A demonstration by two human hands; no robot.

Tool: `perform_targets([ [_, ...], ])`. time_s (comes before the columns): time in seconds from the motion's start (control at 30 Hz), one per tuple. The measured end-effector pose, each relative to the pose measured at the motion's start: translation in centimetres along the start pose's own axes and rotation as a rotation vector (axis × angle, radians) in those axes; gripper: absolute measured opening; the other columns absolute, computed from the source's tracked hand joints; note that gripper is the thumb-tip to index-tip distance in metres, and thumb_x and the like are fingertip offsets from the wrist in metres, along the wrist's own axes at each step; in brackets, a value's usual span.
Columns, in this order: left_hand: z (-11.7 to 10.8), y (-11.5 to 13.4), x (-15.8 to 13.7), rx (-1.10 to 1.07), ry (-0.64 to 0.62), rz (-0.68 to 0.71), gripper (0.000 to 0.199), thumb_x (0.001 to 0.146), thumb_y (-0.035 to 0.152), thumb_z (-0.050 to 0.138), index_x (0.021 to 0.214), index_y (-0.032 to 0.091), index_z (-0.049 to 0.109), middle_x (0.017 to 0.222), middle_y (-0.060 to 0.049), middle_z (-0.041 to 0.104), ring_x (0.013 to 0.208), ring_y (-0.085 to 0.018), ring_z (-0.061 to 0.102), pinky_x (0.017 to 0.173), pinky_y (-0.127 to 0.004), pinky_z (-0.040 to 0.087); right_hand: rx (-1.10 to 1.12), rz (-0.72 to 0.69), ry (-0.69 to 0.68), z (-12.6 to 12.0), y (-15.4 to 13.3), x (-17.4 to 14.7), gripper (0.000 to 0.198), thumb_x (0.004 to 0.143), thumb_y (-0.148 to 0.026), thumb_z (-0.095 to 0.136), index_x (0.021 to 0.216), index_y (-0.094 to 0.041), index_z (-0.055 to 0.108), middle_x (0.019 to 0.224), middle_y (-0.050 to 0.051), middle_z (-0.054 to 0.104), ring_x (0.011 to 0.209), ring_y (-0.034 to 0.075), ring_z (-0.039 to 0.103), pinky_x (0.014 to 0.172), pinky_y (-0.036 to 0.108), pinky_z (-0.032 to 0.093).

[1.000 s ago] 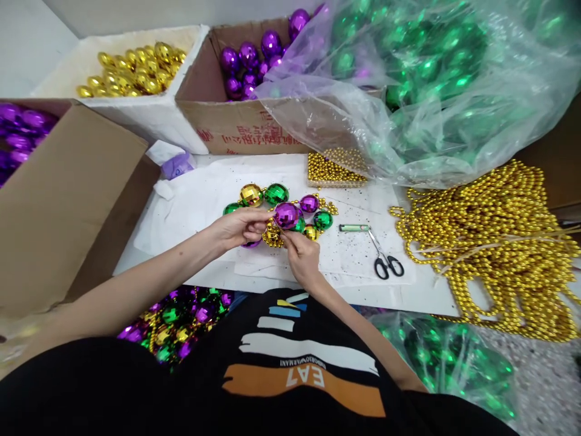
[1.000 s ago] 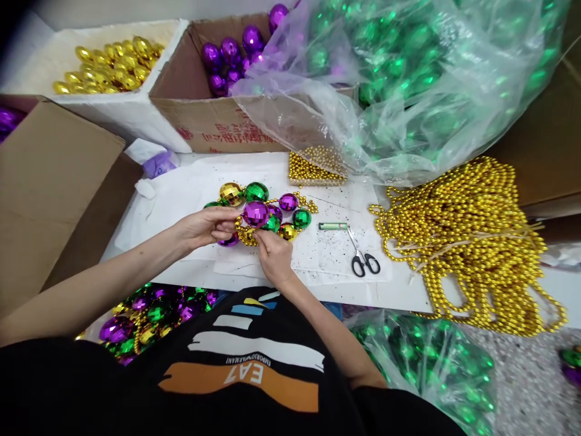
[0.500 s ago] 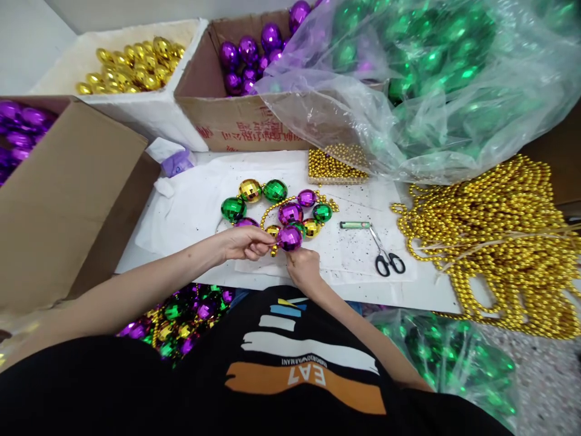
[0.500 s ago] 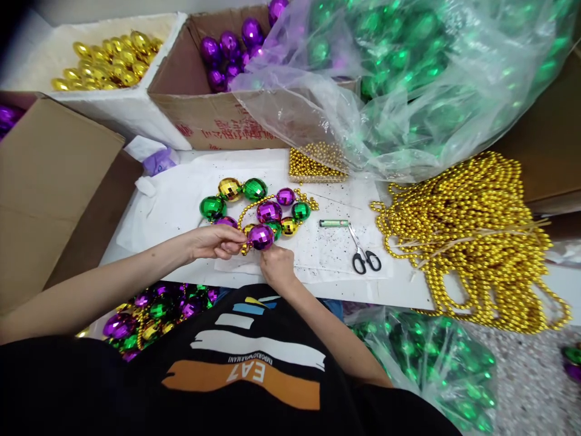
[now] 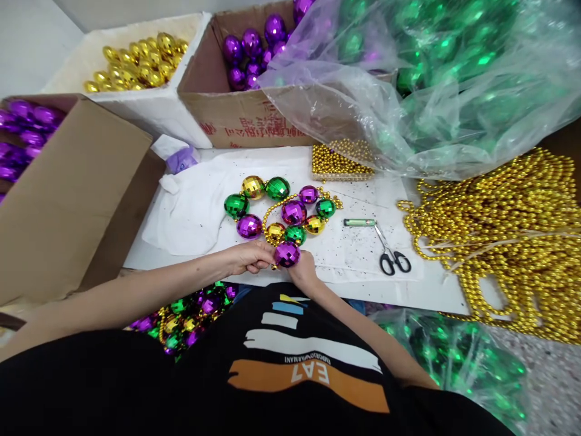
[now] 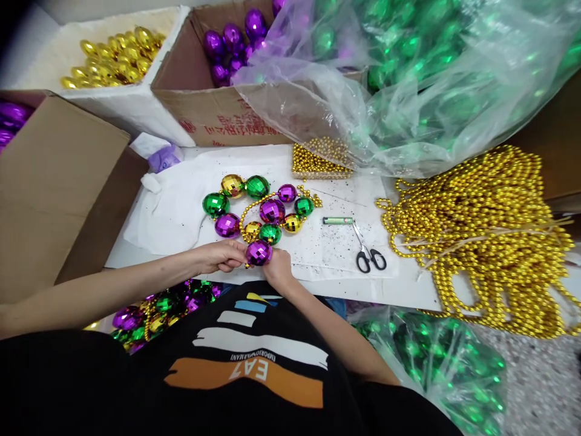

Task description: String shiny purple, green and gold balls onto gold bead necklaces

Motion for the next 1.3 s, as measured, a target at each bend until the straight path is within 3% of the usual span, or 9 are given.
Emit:
perform_targets([
  [0.17, -1.9, 4.5, -3.6, 0.588, 0.409, 0.556, 0.010, 0.077, 0.021, 0.062, 0.068, 0.017, 0.060, 0.061, 0.000, 0.050, 0.059, -0.013, 0.043, 0.055, -0.020, 0.030, 0.067, -0.112, -0.168, -2.7, -0.5, -2.3, 0.020, 0.088, -0.018, 0.060, 0.072, -0.020, 0.071, 0.069, 0.004, 0.072, 0.063, 0.017, 0.065, 0.061, 0.025, 0.042],
  [0.27, -2.3, 5.7, -5.4, 0.845, 0.557, 0.752, 0.009, 0.085, 0.021, 0.058, 0.079, 0.019, 0.065, 0.074, -0.005, 0.058, 0.074, -0.018, 0.052, 0.067, -0.024, 0.038, 0.278, -0.180, -0.315, -5.7, -1.6, -3.5, 0.024, 0.095, -0.023, 0.056, 0.077, -0.021, 0.070, 0.060, -0.003, 0.065, 0.054, 0.012, 0.059, 0.060, 0.023, 0.042],
  [0.43, -2.0, 5.3, -5.4, 0.959, 0.614, 0.896, 0.012, 0.090, 0.020, 0.055, 0.089, 0.020, 0.067, 0.079, -0.007, 0.060, 0.078, -0.019, 0.055, 0.073, -0.026, 0.042, 0.381, -0.262, 0.189, -12.3, -4.6, -1.5, 0.022, 0.099, -0.029, 0.051, 0.100, -0.019, 0.071, 0.093, 0.005, 0.068, 0.085, 0.017, 0.064, 0.078, 0.028, 0.048],
  [0.5, -1.8, 5.0, -5.1, 0.954, 0.620, 0.922, 0.013, 0.091, 0.020, 0.055, 0.090, 0.020, 0.068, 0.079, -0.007, 0.061, 0.077, -0.019, 0.056, 0.074, -0.027, 0.043, 0.316, -0.317, 0.203, -11.9, -6.0, -0.3, 0.019, 0.098, -0.026, 0.053, 0.107, -0.020, 0.070, 0.104, 0.007, 0.066, 0.095, 0.018, 0.063, 0.084, 0.029, 0.048],
  [0.63, -1.9, 4.5, -4.8, 0.978, 0.638, 0.940, 0.018, 0.095, 0.023, 0.052, 0.088, 0.019, 0.068, 0.080, -0.008, 0.065, 0.077, -0.019, 0.059, 0.077, -0.029, 0.045, 0.293, -0.296, 0.025, -8.9, -6.3, 1.6, 0.017, 0.093, -0.017, 0.056, 0.080, -0.018, 0.066, 0.082, 0.002, 0.063, 0.080, 0.016, 0.061, 0.075, 0.027, 0.045],
  [0.83, -2.7, 3.8, -5.6, 0.841, 0.712, 1.052, 0.021, 0.097, 0.026, 0.051, 0.094, 0.017, 0.070, 0.088, -0.008, 0.073, 0.079, -0.017, 0.065, 0.075, -0.029, 0.050, 0.857, -0.066, -0.169, -6.6, -4.6, 1.9, 0.022, 0.088, -0.037, 0.062, 0.075, -0.019, 0.063, 0.057, -0.004, 0.053, 0.052, 0.011, 0.044, 0.052, 0.024, 0.035],
  [1.03, -4.9, 1.8, -4.8, 0.312, 0.581, 0.793, 0.023, 0.090, 0.032, 0.060, 0.106, 0.016, 0.067, 0.075, -0.001, 0.067, 0.065, -0.012, 0.060, 0.060, -0.023, 0.047, 1.193, 0.172, -0.146, -5.6, -3.5, 1.8, 0.031, 0.075, -0.049, 0.076, 0.072, -0.019, 0.067, 0.058, -0.003, 0.056, 0.048, 0.009, 0.043, 0.044, 0.022, 0.029],
  [1.2, -5.3, 1.2, -5.8, 0.381, 0.479, 0.620, 0.018, 0.088, 0.030, 0.060, 0.079, 0.016, 0.068, 0.068, 0.001, 0.063, 0.062, -0.011, 0.054, 0.059, -0.023, 0.042, 1.337, 0.218, -0.183, -4.9, -3.3, 1.6, 0.027, 0.074, -0.044, 0.078, 0.070, -0.020, 0.067, 0.064, -0.002, 0.059, 0.050, 0.008, 0.045, 0.044, 0.021, 0.032],
  [1.3, -5.8, 1.7, -7.2, 0.375, 0.464, 0.693, 0.018, 0.087, 0.032, 0.064, 0.078, 0.017, 0.069, 0.088, -0.003, 0.067, 0.082, -0.015, 0.061, 0.075, -0.028, 0.047, 1.344, 0.235, -0.190, -4.7, -3.2, 1.5, 0.025, 0.074, -0.042, 0.077, 0.070, -0.020, 0.068, 0.062, -0.002, 0.058, 0.050, 0.009, 0.044, 0.043, 0.021, 0.032],
])
Point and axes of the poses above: each hand's wrist, its own x-axis towards the middle knuckle, its own z-axis out of the palm, y = z × x, the point moved 7 cm from there along x, towards the middle knuckle
